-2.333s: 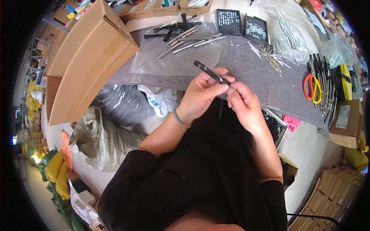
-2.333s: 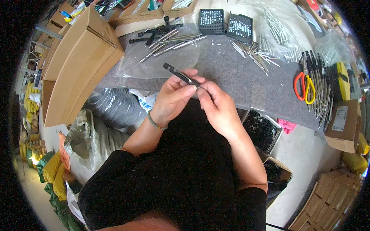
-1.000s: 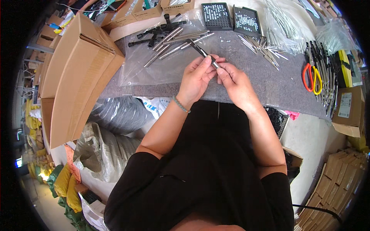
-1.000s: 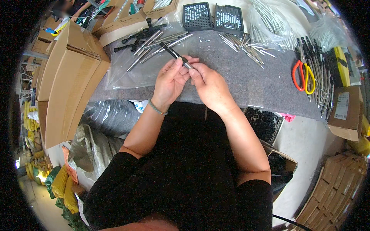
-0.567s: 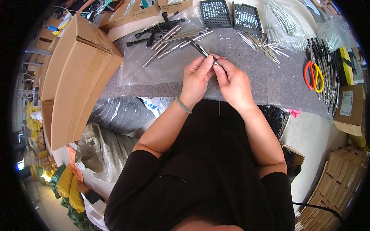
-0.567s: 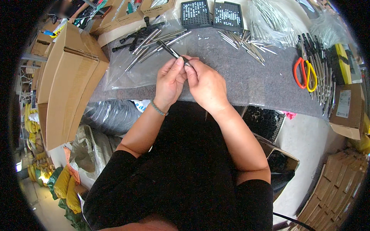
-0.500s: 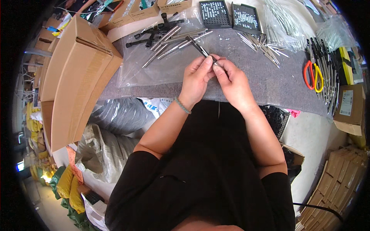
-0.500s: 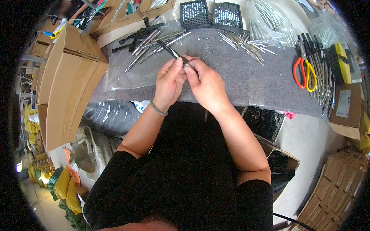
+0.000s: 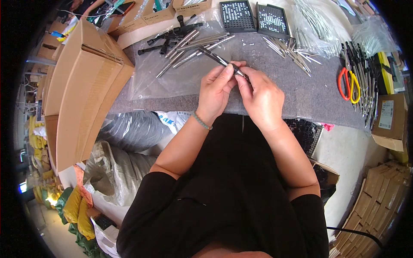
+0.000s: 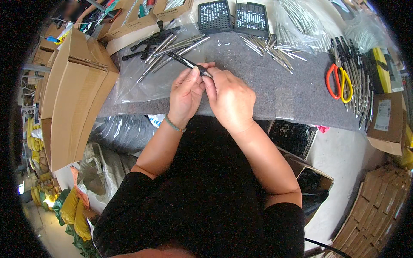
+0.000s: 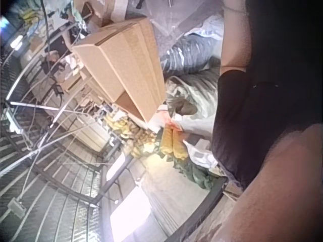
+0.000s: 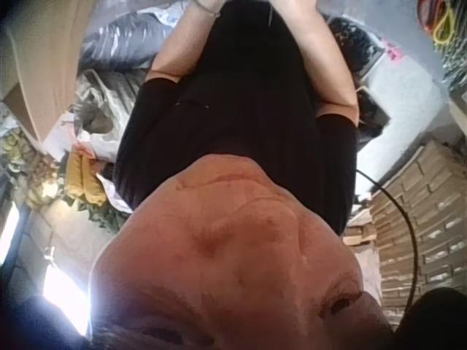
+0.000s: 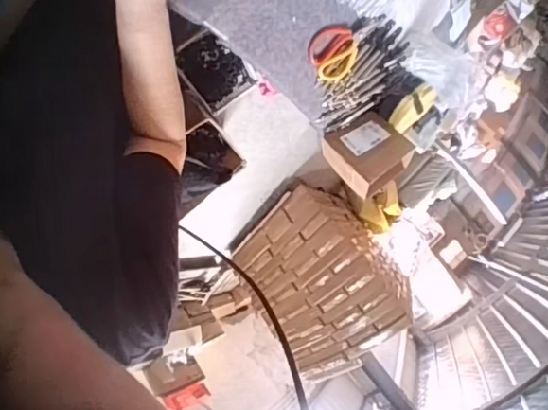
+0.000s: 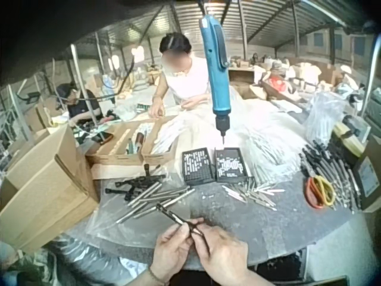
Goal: The recorder is assembling small metal components using an electric screwdriver at a workshop table.
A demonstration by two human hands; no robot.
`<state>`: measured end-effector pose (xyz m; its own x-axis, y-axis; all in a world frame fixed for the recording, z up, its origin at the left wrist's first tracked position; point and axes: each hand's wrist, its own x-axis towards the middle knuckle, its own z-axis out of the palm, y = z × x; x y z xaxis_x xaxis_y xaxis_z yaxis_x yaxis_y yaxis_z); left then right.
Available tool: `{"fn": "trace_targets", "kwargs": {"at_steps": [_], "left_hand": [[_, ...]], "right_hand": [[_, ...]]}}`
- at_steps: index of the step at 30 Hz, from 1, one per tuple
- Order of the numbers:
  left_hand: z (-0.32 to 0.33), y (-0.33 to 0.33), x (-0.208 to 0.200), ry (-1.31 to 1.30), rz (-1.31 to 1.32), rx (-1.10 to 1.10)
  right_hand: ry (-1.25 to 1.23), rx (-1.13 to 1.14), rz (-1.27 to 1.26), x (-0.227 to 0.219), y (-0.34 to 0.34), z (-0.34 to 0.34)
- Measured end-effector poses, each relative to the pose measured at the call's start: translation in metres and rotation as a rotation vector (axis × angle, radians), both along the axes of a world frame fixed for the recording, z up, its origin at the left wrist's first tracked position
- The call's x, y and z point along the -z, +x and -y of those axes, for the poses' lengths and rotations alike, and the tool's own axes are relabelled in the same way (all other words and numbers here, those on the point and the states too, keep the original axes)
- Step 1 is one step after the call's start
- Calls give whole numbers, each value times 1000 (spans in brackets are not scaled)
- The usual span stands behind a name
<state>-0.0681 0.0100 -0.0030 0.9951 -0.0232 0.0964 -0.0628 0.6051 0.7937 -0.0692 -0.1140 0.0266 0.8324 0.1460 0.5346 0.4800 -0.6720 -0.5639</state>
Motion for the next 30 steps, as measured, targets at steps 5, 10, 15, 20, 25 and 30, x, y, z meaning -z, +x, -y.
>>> {"fn": "trace_targets", "kwargs": {"at_steps": [5,10,15,20,25,30], "left_hand": [[-1,2,1,-22,9,-2],[0,2,1,-32,8,-5],[-1,1,1,-47,11,-1],[-2,1,3,-46,25,-1],[-2,-1,5,-114,13,-34],[-2,-1,6,62,108,-3]], "right_hand": [[-34,-28,-39,-2,2,0],[-124,-3,23,-5,0,0],[-154,13,-89,-8,-2,-1],[-107,-50,-155,-10,-1,2],[-120,-79,-136,-5,-7,14],[-126,-93,-104,-5,-9,16]]}}
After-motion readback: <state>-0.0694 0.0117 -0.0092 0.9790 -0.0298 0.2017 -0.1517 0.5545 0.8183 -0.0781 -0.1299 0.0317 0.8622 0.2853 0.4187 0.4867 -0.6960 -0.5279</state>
